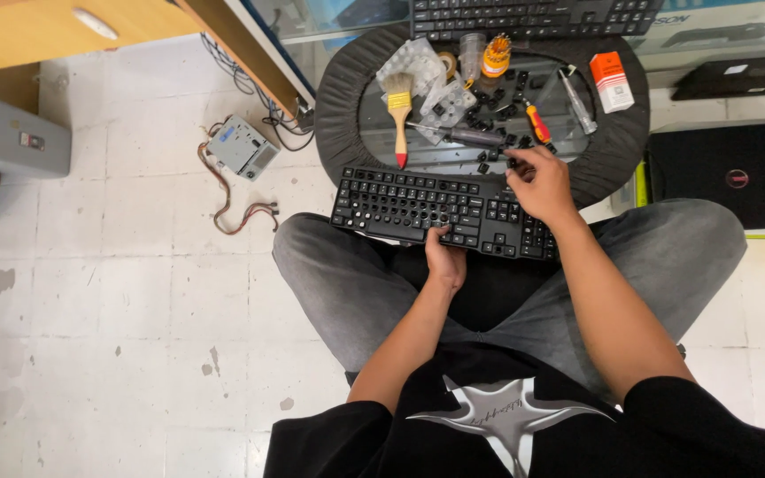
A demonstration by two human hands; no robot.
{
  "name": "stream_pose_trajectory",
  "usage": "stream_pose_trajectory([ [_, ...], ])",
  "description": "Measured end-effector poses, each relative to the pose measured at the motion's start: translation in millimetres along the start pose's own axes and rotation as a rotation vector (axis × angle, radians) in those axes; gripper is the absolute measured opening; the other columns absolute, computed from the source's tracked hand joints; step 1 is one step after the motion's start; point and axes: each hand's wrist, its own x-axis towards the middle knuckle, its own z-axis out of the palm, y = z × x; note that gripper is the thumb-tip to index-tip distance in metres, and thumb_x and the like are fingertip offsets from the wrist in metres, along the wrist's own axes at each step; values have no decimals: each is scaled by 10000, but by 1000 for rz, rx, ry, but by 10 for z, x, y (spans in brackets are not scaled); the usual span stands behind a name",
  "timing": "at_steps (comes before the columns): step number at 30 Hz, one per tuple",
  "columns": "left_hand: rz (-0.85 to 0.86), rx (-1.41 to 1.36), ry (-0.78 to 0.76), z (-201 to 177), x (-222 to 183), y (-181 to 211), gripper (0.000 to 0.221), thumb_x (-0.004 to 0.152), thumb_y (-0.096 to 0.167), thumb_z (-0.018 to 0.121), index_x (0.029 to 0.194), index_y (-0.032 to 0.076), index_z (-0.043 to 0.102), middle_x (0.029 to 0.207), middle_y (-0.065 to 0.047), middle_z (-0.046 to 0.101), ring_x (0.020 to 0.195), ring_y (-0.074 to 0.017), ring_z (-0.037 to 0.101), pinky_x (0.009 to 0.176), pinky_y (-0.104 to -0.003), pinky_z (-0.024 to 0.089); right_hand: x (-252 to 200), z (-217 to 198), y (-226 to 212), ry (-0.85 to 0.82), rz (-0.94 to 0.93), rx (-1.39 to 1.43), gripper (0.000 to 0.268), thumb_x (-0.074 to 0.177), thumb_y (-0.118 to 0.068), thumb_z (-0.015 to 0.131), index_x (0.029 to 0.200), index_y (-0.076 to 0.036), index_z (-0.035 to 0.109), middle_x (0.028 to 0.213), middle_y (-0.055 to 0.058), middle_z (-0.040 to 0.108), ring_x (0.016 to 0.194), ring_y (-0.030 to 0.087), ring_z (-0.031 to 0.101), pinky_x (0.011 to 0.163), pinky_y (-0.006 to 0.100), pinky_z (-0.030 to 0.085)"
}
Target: Reassembling a computer keyboard by placing individual keycaps back into the frame.
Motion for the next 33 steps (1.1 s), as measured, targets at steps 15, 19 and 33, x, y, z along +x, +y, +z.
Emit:
stream_pose_trajectory([
  [15,28,133,111,81,11,-35,300,772,243,705,1047,137,643,1026,-82,666,959,-246,658,923,-436,505,-188,-36,-432,90,-208,-26,303,785,93,792,1067,-20,798,906,119,704,778,263,703,673,361,586],
  [19,29,137,113,123,7,-16,304,766,252,706,1049,157,647,1016,-66,681,944,-240,674,899,-429,513,-223,-41,-373,111,-215,-35,307,767,60,820,1057,-38,801,912,101,703,766,240,693,674,354,575],
  [33,10,98,104,38,183,-83,416,749,291,694,1124,112,673,1051,-91,682,960,-258,667,875,-399,562,-289,-108,-440,99,-172,94,342,848,11,796,1184,-52,785,983,141,700,786,263,709,682,357,586],
])
